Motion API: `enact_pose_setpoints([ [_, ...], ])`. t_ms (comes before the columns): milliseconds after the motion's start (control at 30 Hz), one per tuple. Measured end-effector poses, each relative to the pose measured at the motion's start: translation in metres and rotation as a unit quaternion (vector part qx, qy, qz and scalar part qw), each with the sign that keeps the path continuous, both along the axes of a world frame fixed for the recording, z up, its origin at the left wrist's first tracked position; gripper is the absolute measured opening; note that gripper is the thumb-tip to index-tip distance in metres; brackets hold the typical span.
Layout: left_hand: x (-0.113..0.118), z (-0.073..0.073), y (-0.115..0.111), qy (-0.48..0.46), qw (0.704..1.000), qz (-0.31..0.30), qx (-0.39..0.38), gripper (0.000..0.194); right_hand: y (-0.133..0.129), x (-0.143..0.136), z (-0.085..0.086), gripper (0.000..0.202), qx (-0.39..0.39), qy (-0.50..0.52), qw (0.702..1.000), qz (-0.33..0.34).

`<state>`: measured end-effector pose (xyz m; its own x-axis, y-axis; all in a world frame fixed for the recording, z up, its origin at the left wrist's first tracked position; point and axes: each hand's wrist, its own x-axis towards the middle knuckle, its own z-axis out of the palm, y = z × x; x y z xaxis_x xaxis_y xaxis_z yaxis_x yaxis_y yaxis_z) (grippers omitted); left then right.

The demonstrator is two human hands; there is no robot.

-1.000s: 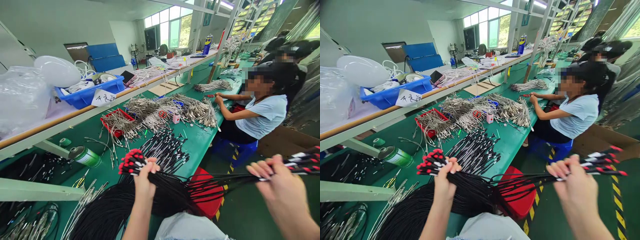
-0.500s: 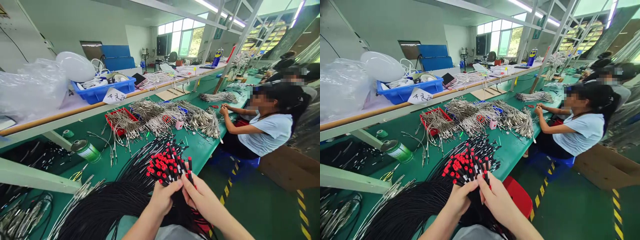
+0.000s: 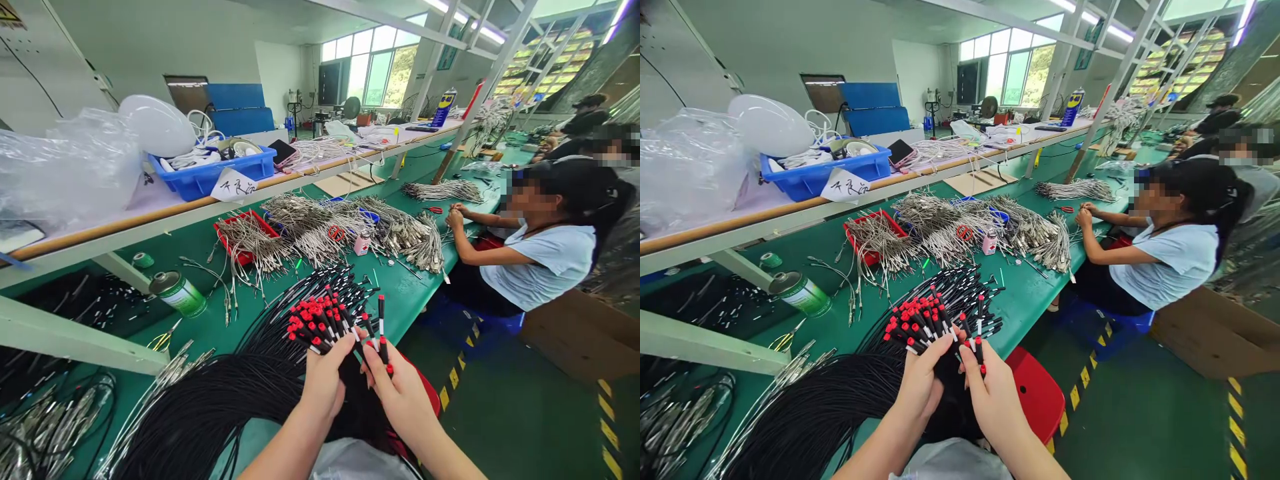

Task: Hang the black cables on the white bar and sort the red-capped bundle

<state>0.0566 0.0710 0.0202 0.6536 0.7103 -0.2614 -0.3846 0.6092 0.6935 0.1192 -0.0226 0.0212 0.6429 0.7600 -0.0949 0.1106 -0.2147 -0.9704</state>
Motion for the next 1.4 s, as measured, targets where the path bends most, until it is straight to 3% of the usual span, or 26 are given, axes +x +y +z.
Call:
enact_pose_setpoints([
  [100,-0.003,0.003,-0.002,-0.011,0.999,-0.040,0.012,0.026,0.004,0.005,0.002,0.038,0.003,-0.071,0.997,0.010],
  [233,-0.006,0.006,-0.004,-0.025,0.995,-0.091,0.028,0.037,0.005,0.013,0.009,0.034,0.001,-0.099,0.992,0.079],
  [433,-0.008,0.002,-0.006,-0.007,0.998,-0.061,0.006,0.021,-0.008,0.012,0.006,0.031,0.008,-0.091,0.989,0.115],
  [533,-0.007,0.001,-0.006,-0.003,0.998,-0.065,-0.004,0.019,-0.016,0.005,-0.005,0.035,0.017,-0.077,0.993,0.088],
  [633,-0.006,0.001,-0.004,-0.004,0.999,-0.048,-0.002,0.017,-0.022,0.002,-0.011,0.034,0.023,-0.107,0.994,0.007],
  [833,-0.005,-0.002,0.006,-0.008,1.000,0.003,0.023,0.012,-0.026,0.010,-0.001,0.038,0.022,-0.112,0.987,-0.115],
  [1100,-0.004,0.000,-0.004,-0.005,0.999,-0.043,0.024,0.016,0.013,0.006,0.015,0.040,0.082,-0.127,0.986,-0.077],
  [1333,-0.003,-0.006,-0.012,-0.019,0.999,-0.035,-0.006,0.030,0.037,-0.005,0.004,0.022,0.107,-0.271,0.951,-0.101],
  [1400,-0.004,-0.007,-0.012,-0.018,0.999,-0.041,-0.014,0.032,0.040,0.001,0.001,0.030,0.110,-0.300,0.943,-0.094],
])
